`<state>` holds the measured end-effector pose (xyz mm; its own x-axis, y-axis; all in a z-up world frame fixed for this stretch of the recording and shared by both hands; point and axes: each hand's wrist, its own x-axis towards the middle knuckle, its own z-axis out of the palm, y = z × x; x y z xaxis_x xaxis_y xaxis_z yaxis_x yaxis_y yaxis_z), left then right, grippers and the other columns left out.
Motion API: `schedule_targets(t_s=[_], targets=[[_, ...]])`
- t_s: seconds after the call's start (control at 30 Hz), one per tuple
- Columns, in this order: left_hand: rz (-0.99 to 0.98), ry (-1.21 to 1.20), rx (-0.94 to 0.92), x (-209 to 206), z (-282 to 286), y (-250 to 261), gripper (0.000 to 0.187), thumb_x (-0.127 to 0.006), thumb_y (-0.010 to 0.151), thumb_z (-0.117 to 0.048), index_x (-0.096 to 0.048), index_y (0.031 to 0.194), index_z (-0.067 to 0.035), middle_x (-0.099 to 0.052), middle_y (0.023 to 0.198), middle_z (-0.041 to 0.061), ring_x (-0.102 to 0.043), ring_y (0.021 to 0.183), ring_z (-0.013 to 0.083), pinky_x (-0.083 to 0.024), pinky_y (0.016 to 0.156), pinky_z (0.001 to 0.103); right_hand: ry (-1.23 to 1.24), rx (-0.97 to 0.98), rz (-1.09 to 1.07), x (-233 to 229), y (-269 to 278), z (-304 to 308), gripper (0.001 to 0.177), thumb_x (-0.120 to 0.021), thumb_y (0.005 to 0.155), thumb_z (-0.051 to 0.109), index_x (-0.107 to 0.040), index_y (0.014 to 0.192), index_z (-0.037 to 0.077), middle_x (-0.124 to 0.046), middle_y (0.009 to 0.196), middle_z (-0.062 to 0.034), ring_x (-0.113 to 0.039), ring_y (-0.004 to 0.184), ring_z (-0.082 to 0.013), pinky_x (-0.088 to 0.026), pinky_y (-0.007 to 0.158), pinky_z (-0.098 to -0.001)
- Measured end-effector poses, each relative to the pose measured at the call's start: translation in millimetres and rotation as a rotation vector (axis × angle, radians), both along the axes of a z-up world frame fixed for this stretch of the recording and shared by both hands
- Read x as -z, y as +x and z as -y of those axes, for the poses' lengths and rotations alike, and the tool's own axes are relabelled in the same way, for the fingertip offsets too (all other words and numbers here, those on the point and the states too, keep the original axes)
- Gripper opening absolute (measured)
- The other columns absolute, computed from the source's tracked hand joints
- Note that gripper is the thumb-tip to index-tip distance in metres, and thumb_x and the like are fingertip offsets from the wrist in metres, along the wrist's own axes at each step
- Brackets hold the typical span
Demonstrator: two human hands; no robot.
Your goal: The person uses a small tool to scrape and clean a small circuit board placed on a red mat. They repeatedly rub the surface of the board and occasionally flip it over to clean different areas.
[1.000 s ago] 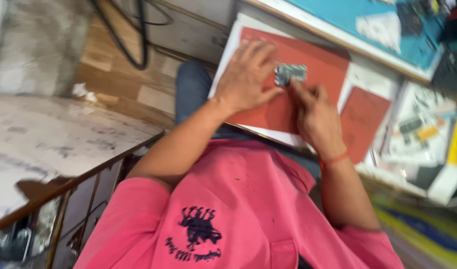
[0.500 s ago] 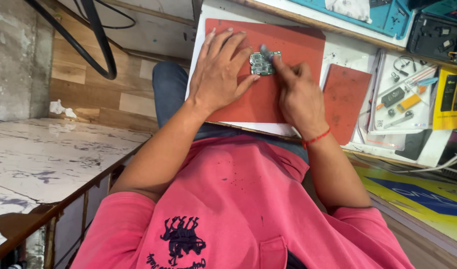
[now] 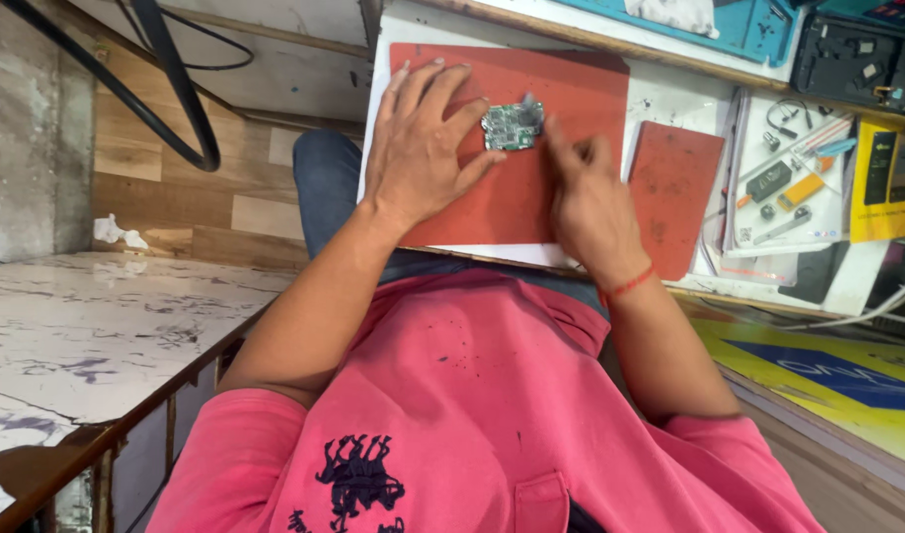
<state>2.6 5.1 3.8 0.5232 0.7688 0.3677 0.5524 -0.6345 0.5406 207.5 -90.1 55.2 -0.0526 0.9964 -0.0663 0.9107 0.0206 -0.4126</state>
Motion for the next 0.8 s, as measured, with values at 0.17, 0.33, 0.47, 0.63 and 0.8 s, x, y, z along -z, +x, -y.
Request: schedule_targets(t_s=[0.17, 0.33, 0.47, 0.63, 0.8], targets=[[-0.042, 0.079, -0.017, -0.7, -0.8, -0.6, 0.049, -0.084, 0.087, -0.041, -0.071, 0.122, -0.008, -0.056, 0.141, 0.013, -0.045, 0.137, 0.0366, -0.031, 0.120, 0.059, -0.085, -0.082, -0.037, -3.1, -3.9, -11.5, 0.064, -0.047, 0.091, -0.003, -0.055, 0.152, 0.016, -0.061, 0.111, -0.0222, -0.066, 0.088, -0.0460, -0.055, 0.078, -0.0537], [-0.055, 0.108, -0.032, 6.3, 2.9, 3.3, 0.047, -0.083, 0.090, -0.040, -0.070, 0.123, -0.008, -0.057, 0.141, 0.011, -0.045, 0.137, 0.0354, -0.032, 0.119, 0.058, -0.078, -0.041, -0.034, -9.7, -3.0, -7.1, 0.061, -0.050, 0.093, 0.000, -0.053, 0.152, 0.014, -0.062, 0.111, -0.0228, -0.066, 0.088, -0.0449, -0.055, 0.077, -0.0512], [-0.066, 0.107, -0.018, 7.5, 1.0, 1.4, 0.048, -0.083, 0.090, -0.040, -0.070, 0.123, -0.008, -0.057, 0.142, 0.011, -0.045, 0.138, 0.0350, -0.032, 0.119, 0.058, 0.030, 0.027, -0.088, -6.5, -1.9, -10.9, 0.056, -0.051, 0.095, 0.001, -0.057, 0.149, 0.015, -0.062, 0.112, -0.0232, -0.067, 0.092, -0.0440, -0.055, 0.080, -0.0502], [-0.027, 0.068, -0.002, 5.6, -0.4, -2.4, 0.051, -0.084, 0.087, -0.041, -0.070, 0.122, -0.007, -0.057, 0.141, 0.012, -0.045, 0.137, 0.0356, -0.032, 0.119, 0.058, 0.008, -0.020, -0.007, -3.8, 1.6, -22.3, 0.060, -0.048, 0.093, -0.001, -0.057, 0.150, 0.014, -0.062, 0.109, -0.0237, -0.065, 0.089, -0.0451, -0.054, 0.077, -0.0513], [-0.011, 0.062, 0.008, 5.0, 1.2, 1.2, 0.051, -0.084, 0.089, -0.040, -0.070, 0.124, -0.006, -0.057, 0.141, 0.011, -0.045, 0.137, 0.0359, -0.032, 0.119, 0.058, -0.067, 0.067, 0.058, -9.5, 4.5, -9.3, 0.056, -0.050, 0.097, 0.002, -0.057, 0.150, 0.017, -0.062, 0.110, -0.0236, -0.065, 0.088, -0.0461, -0.053, 0.076, -0.0536]])
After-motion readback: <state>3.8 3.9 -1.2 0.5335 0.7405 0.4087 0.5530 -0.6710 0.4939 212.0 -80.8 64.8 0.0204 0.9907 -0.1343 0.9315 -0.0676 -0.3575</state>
